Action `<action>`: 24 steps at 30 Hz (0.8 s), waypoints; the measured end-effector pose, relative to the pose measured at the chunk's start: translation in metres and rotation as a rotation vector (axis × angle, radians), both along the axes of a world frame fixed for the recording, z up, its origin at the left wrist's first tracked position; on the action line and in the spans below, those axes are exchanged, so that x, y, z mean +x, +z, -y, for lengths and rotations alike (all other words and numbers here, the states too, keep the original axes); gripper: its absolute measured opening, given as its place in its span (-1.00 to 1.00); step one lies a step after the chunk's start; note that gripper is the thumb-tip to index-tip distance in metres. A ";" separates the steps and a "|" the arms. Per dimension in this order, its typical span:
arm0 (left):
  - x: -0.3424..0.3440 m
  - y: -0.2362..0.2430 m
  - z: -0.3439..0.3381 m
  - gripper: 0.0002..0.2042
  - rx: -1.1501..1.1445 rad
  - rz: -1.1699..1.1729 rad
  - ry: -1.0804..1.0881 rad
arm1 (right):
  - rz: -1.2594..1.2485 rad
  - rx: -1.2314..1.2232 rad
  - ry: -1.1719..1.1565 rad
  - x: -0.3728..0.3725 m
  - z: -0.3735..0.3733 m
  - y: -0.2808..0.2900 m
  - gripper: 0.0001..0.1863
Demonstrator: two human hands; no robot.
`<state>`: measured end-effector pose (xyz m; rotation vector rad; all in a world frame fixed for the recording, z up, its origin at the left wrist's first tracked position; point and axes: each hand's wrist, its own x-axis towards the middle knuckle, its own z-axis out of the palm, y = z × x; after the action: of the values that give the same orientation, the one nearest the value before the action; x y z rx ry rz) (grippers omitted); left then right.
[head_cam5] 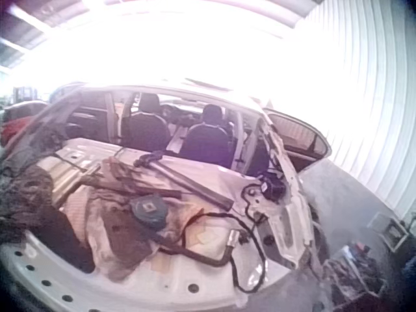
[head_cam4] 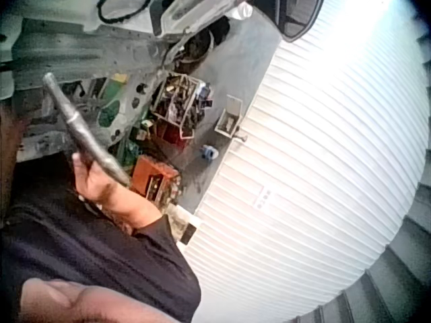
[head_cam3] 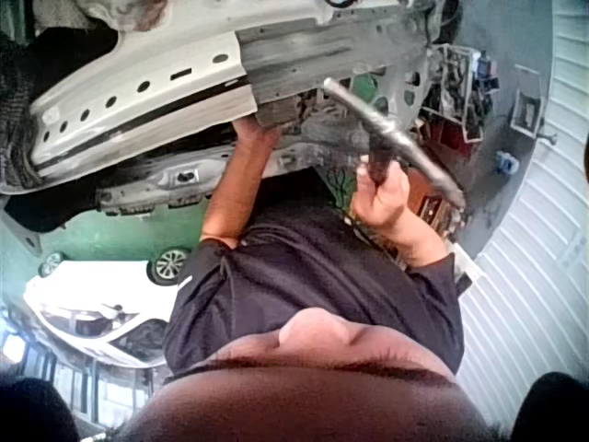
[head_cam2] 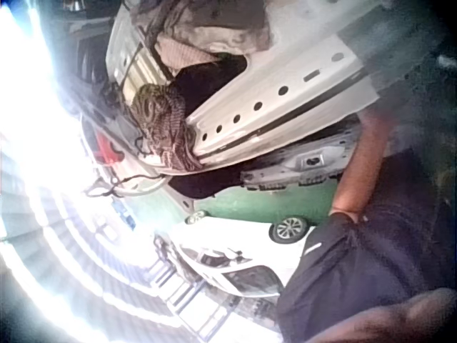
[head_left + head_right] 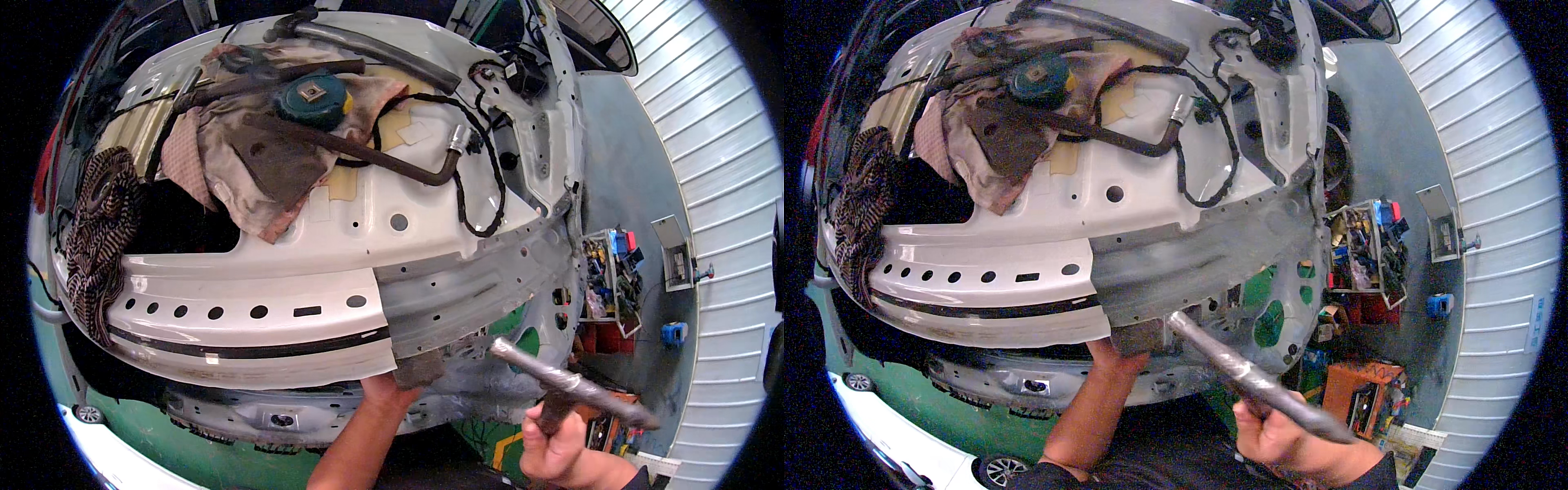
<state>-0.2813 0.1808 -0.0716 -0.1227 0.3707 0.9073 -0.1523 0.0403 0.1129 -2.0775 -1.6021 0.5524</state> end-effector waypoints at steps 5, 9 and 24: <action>0.011 -0.006 0.004 -0.24 -0.003 0.041 0.034 | 0.085 -0.182 0.040 0.010 0.002 -0.013 -0.71; 0.015 -0.010 0.009 -0.21 -0.017 -0.055 -0.011 | -0.001 0.009 -0.094 0.017 0.008 -0.003 -0.74; 0.047 -0.011 0.011 -0.26 -0.016 0.109 0.048 | 0.134 -0.014 0.051 0.026 0.003 -0.026 -0.72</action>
<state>-0.2342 0.1699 -0.0830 -0.1962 0.2744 0.9411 -0.1259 0.0376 0.0872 -2.1290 -1.7342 0.4512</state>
